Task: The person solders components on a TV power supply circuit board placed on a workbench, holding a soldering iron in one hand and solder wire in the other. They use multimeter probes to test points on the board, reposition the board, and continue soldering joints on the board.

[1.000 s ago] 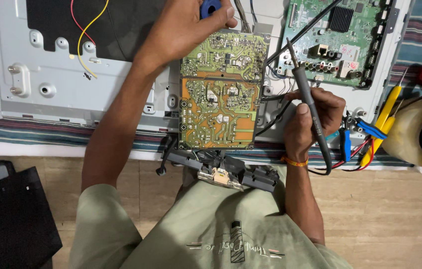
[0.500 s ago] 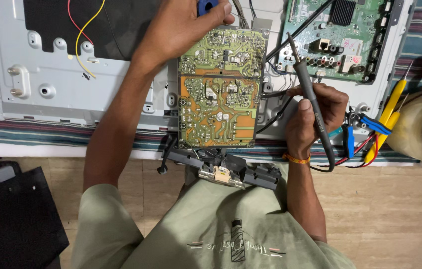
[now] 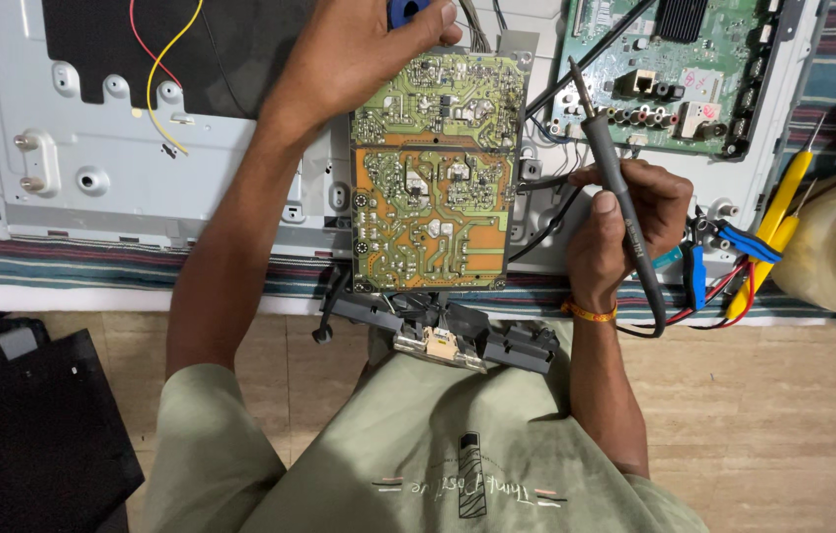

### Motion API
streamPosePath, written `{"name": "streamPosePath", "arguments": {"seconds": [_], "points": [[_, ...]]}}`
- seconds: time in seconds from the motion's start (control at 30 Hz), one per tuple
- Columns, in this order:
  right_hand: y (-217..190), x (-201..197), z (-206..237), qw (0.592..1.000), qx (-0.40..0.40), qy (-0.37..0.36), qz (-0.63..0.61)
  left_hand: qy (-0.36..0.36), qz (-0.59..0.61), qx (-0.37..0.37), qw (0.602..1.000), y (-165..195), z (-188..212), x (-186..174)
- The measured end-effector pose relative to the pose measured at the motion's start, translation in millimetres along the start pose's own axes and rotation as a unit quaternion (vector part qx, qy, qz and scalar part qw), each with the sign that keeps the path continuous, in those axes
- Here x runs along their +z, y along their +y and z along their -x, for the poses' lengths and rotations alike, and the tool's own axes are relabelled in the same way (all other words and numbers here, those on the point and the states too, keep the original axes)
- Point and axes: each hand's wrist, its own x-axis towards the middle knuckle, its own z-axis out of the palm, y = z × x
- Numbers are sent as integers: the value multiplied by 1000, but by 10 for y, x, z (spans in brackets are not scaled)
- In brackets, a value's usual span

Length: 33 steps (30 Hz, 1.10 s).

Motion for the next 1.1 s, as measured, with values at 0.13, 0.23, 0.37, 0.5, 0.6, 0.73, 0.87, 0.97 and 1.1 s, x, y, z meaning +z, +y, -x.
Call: {"name": "streamPosePath", "arguments": {"seconds": [0.13, 0.23, 0.37, 0.5, 0.6, 0.73, 0.87, 0.97, 1.1], "points": [[-2, -5, 6, 1000, 4, 1, -1, -2, -1, 10, 1000, 5, 4, -1], [-1, -4, 12, 1000, 8, 2, -7, -1, -7, 16, 1000, 13, 10, -6], [8, -2, 11, 1000, 3, 2, -6, -2, -4, 19, 1000, 18, 15, -6], [15, -12, -2, 1000, 8, 2, -8, -1, -7, 20, 1000, 24, 0, 4], [16, -15, 4, 1000, 7, 5, -5, 6, -2, 25, 1000, 45, -4, 16], [15, -22, 11, 1000, 6, 1, 0, 11, 3, 40, 999, 90, -7, 17], [14, -30, 8, 1000, 9, -3, -1, 18, -24, 34, 999, 131, -6, 8], [11, -32, 8, 1000, 11, -4, -2, 18, -5, 38, 999, 151, -8, 7], [9, -33, 4, 1000, 13, -4, 0, 17, -4, 32, 999, 160, -10, 11]]}}
